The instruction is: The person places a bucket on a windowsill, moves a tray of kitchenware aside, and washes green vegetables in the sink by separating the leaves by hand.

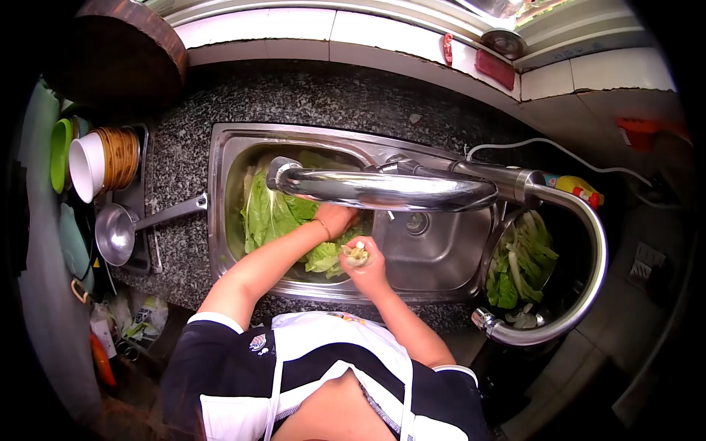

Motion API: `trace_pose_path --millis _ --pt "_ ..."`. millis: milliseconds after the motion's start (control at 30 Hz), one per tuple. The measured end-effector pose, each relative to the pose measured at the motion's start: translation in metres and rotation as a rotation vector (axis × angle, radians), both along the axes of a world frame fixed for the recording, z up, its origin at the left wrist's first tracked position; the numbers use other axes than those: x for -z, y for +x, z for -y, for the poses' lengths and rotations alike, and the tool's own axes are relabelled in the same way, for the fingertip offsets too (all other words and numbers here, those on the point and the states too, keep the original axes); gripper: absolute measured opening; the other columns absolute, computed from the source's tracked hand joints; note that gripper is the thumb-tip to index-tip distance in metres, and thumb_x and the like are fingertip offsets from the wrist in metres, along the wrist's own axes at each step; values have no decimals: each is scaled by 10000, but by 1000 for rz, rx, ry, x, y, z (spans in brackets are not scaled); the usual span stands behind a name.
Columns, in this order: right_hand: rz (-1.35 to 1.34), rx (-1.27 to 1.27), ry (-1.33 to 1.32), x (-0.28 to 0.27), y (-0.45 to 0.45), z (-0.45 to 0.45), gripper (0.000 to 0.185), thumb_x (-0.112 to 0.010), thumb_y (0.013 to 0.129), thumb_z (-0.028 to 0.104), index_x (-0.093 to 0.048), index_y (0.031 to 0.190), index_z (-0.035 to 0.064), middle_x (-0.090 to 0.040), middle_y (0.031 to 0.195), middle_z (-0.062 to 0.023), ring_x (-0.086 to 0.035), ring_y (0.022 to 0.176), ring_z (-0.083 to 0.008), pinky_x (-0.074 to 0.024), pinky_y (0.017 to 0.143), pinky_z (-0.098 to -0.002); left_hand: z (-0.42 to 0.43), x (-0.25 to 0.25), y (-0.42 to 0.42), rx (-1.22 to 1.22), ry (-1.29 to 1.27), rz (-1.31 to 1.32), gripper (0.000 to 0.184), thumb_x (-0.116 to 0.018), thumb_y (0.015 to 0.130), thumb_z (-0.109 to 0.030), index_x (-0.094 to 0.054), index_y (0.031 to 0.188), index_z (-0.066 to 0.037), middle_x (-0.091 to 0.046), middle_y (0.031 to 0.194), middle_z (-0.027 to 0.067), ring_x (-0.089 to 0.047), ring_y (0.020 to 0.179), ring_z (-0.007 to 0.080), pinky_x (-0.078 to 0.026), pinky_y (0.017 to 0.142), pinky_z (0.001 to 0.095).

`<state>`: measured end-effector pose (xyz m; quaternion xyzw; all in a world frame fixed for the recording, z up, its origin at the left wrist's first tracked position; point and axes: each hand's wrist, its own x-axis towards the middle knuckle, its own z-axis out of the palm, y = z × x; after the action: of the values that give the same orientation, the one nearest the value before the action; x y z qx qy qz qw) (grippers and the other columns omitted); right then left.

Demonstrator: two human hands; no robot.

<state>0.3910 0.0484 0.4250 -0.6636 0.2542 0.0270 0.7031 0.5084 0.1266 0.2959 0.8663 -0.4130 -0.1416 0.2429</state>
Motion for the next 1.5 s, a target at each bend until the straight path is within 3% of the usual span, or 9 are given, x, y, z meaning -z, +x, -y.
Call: trace_pose_path --millis 133,433,500,567,767,967,1167,1367,1500 --pt "-19 1 13 6 3 4 227 -650 724 30 -497 891 49 -509 818 -9 -485 757 -75 -424 683 -227 9 4 37 -358 -224 185 171 -530 745 -218 -634 807 -97 -604 914 113 -550 861 325 -422 770 415" --pt "-24 -5 -39 3 -8 5 218 -663 720 50 -509 874 61 -510 820 -7 -490 764 -75 -420 693 -225 3 7 52 -222 36 -226 339 -414 827 -360 -571 1024 -133 -566 1083 115 -512 1027 281 -395 882 383" --pt "8 6 -51 4 -6 6 237 -671 716 59 -503 884 60 -524 816 -10 -498 757 -79 -426 685 -228 -3 22 63 -103 -93 -512 334 -436 828 -333 -560 1058 -124 -556 1098 120 -504 1028 291 -385 892 382" --pt "8 82 -4 1 -2 5 255 -673 713 56 -494 895 61 -539 809 -17 -506 740 -80 -433 670 -228 -13 11 47 -107 -284 -169 255 -499 819 -194 -554 1038 -75 -578 1018 159 -525 960 335 -403 839 415" --pt "83 147 -76 12 34 5 311 -614 730 -41 -429 959 58 -552 834 -36 -531 759 -93 -444 689 -229 -50 -119 19 -286 -371 -633 287 -532 828 -117 -423 1036 47 -612 951 157 -585 862 343 -457 744 367" --pt "-76 8 482 11 53 1 323 -701 696 33 -533 972 32 -567 891 -24 -533 823 -90 -441 734 -228 -58 -131 -7 -205 -401 -297 336 -575 727 -7 -507 1054 -46 -524 973 148 -541 902 298 -449 773 346" --pt "-45 126 347 7 36 -4 232 -665 727 6 -529 912 38 -588 840 -26 -550 786 -84 -449 709 -227 -61 -139 -19 -187 -424 -448 597 -634 671 -15 -381 1210 -55 -468 1038 152 -499 962 291 -420 825 356" --pt "386 61 -321 -18 19 4 254 -611 724 -71 -476 908 40 -584 884 -61 -550 843 -126 -442 770 -263 -59 -114 -4 -240 -363 -378 358 -578 776 -202 -501 1096 -60 -543 996 127 -533 921 278 -425 790 369" --pt "118 236 37 -15 -3 31 264 -578 738 -71 -460 943 48 -569 863 -72 -544 851 -153 -438 775 -294 -70 -61 5 -296 -187 -287 176 -585 769 -169 -594 881 -33 -555 911 137 -538 867 305 -440 760 368"
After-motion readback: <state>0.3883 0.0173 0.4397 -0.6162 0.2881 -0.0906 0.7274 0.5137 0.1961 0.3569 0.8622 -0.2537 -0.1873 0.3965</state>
